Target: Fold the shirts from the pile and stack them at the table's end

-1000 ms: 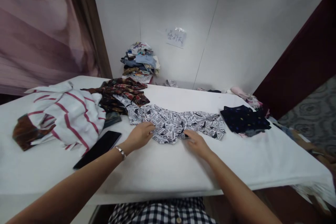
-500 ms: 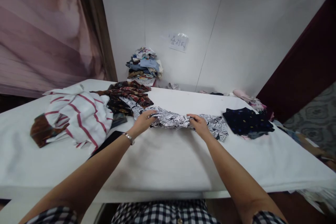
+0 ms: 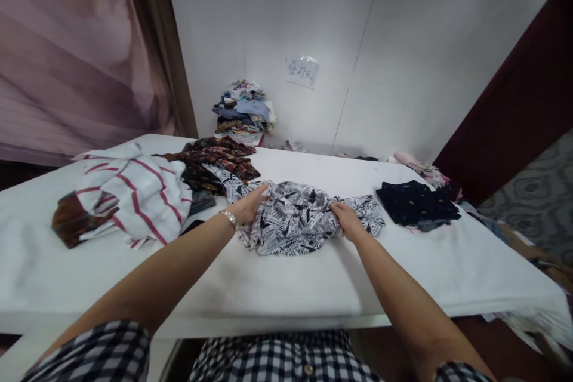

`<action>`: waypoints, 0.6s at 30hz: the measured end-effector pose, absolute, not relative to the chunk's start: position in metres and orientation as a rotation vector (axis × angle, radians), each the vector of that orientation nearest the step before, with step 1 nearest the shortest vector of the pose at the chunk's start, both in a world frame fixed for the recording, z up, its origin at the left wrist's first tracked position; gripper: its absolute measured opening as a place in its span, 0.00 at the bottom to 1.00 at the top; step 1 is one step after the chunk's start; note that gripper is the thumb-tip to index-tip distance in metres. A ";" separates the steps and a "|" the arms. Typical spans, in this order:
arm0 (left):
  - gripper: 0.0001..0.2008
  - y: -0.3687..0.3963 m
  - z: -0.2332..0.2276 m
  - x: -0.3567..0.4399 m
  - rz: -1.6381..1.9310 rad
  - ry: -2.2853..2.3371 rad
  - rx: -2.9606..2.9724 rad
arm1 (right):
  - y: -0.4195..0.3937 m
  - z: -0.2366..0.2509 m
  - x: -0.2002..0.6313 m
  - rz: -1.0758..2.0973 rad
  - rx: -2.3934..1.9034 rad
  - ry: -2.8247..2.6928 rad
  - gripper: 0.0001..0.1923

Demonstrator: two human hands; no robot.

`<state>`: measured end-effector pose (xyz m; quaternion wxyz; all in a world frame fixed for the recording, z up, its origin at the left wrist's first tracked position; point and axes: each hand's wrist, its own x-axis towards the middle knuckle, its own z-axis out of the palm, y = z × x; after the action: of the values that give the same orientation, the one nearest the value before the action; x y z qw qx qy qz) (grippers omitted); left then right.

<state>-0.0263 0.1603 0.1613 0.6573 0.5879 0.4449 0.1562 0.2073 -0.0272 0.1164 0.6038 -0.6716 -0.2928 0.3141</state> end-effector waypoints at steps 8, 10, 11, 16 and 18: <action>0.41 0.134 0.119 -0.066 0.195 1.087 1.815 | -0.070 0.087 0.213 0.799 -1.763 -0.844 0.46; 0.36 0.126 0.119 -0.069 0.173 1.116 1.963 | -0.073 0.086 0.210 0.780 -1.809 -0.851 0.45; 0.32 0.123 0.119 -0.070 0.127 1.126 2.070 | -0.074 0.086 0.209 0.777 -1.829 -0.854 0.42; 0.11 0.125 0.125 -0.074 -0.044 1.085 2.414 | -0.072 0.097 0.218 0.827 -1.858 -0.962 0.11; 0.11 0.128 0.136 -0.077 0.012 1.083 2.481 | -0.071 0.109 0.228 0.748 -1.841 -1.029 0.11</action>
<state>-0.0769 0.1279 0.1363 0.2153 0.8950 0.3907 0.0043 0.2281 -0.0711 0.1089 0.4368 -0.7401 -0.4135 0.3007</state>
